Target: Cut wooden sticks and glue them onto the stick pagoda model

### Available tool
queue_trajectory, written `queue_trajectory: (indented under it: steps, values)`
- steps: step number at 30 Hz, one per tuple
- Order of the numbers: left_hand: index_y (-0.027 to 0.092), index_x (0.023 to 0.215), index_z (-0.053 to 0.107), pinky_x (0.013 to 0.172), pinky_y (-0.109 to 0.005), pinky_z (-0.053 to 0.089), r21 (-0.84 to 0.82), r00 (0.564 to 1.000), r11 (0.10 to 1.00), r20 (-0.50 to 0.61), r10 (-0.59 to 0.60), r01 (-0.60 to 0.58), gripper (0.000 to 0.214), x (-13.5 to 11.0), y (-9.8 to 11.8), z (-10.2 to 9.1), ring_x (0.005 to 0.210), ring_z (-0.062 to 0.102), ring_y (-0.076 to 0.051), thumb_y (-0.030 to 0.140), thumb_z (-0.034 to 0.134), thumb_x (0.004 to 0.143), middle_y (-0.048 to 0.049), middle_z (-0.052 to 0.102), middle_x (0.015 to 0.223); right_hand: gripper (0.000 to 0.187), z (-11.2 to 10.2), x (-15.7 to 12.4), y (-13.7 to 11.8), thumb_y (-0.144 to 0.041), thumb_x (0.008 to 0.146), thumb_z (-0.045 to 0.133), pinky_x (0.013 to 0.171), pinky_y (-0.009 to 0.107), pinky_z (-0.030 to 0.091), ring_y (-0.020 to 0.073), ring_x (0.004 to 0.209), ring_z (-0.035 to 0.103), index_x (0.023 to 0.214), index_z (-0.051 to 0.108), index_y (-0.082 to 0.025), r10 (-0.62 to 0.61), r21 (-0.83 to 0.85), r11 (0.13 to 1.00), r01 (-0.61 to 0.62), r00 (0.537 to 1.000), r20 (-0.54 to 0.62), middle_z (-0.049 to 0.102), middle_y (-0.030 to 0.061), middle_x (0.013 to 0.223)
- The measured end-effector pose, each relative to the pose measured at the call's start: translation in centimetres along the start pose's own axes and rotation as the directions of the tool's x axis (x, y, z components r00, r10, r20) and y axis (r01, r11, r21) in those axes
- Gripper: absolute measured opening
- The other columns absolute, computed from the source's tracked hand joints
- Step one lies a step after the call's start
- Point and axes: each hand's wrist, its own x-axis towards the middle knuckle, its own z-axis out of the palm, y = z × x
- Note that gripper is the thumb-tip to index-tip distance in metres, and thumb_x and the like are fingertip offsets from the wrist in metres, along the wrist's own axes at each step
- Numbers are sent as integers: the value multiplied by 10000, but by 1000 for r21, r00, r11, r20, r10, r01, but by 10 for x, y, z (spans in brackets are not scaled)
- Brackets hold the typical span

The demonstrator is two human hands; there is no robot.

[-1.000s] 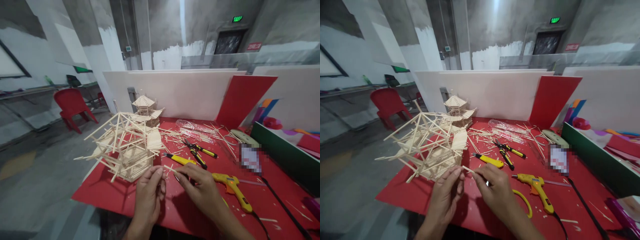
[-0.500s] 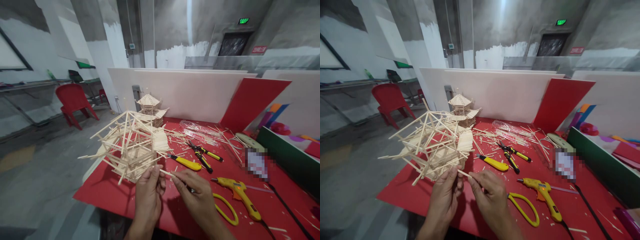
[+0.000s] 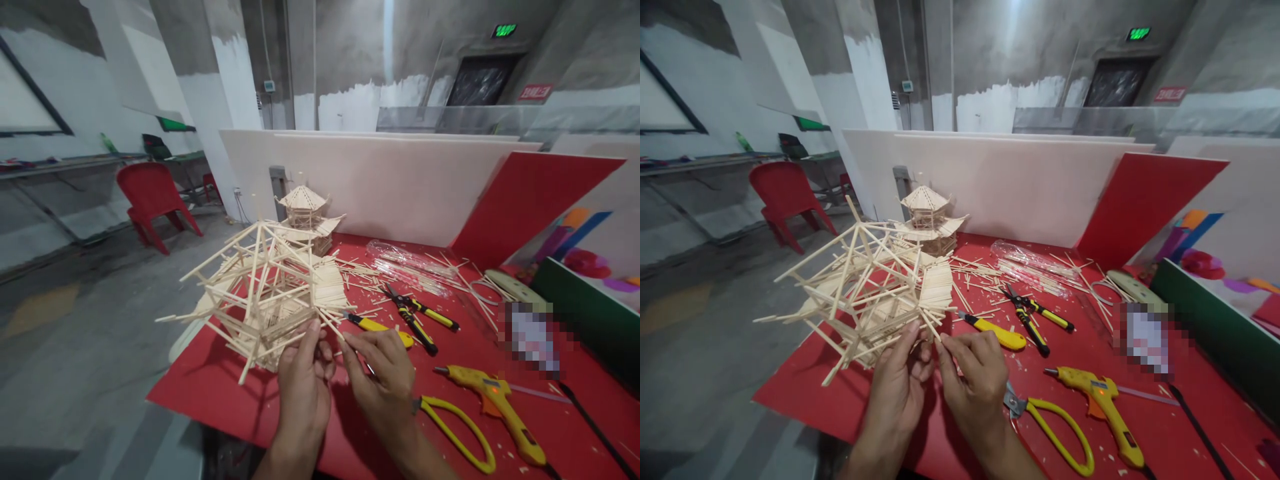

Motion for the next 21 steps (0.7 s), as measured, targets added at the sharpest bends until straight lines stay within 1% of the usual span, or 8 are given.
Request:
queue_trajectory:
  steps: [4,7,9,11,14,17,19,21]
  values:
    - [148,726,613,393,-145,314,13,1000,1000,-8,7,-7,354,-1,0,5,449,483,-50,346,869,584,54,563,543,177,2,-2,2,-114,839,686,670,304,458,152,721,591,977,703,-224,41,27,999,-40,999,-18,677,23,789]
    - [165,747,613,431,-155,380,22,997,999,-68,-43,45,392,-7,2,0,471,509,-55,381,876,554,48,600,609,126,-6,2,-2,-132,865,642,658,287,459,146,721,589,942,684,-222,114,90,989,-113,994,0,666,18,786]
    - [174,780,636,459,-171,421,42,989,993,-104,-101,106,437,-14,0,-9,488,528,-67,441,879,532,38,623,641,81,-16,7,-6,-157,877,603,589,254,437,126,647,558,837,646,-213,196,147,968,-201,979,53,625,1,726]
    - [182,797,666,465,-178,424,100,987,986,-93,-128,137,462,-19,-3,-20,508,537,-81,490,876,524,28,624,642,139,-28,12,-8,-178,869,580,508,225,394,104,562,505,734,590,-211,269,190,935,-298,949,163,569,-23,653]
    - [174,737,715,433,-167,353,318,988,942,69,-139,111,391,-23,-7,-35,477,469,-70,503,857,580,24,562,587,152,-41,18,-8,-150,793,591,475,196,373,89,524,489,653,574,-206,318,192,887,-420,857,406,542,-42,597]
    - [155,601,730,450,-189,343,508,930,860,336,-150,-45,319,-22,-3,-37,510,452,-80,454,817,671,-15,560,626,122,-45,19,-5,-136,740,617,483,184,388,88,528,516,636,613,-198,358,178,831,-527,752,553,565,-43,593]
    - [165,590,750,509,-218,395,551,885,823,442,-146,-139,271,-22,3,-33,577,494,-114,412,821,675,-38,583,675,125,-45,18,-3,-203,785,646,491,186,400,90,531,530,661,659,-199,386,193,801,-566,736,556,593,-35,606]
    - [172,592,763,581,-240,437,568,861,804,485,-153,-177,227,-22,7,-29,639,523,-139,377,842,650,-48,598,698,167,-46,15,-3,-299,845,655,516,193,421,98,556,559,711,709,-214,376,222,800,-558,753,541,631,-24,631]
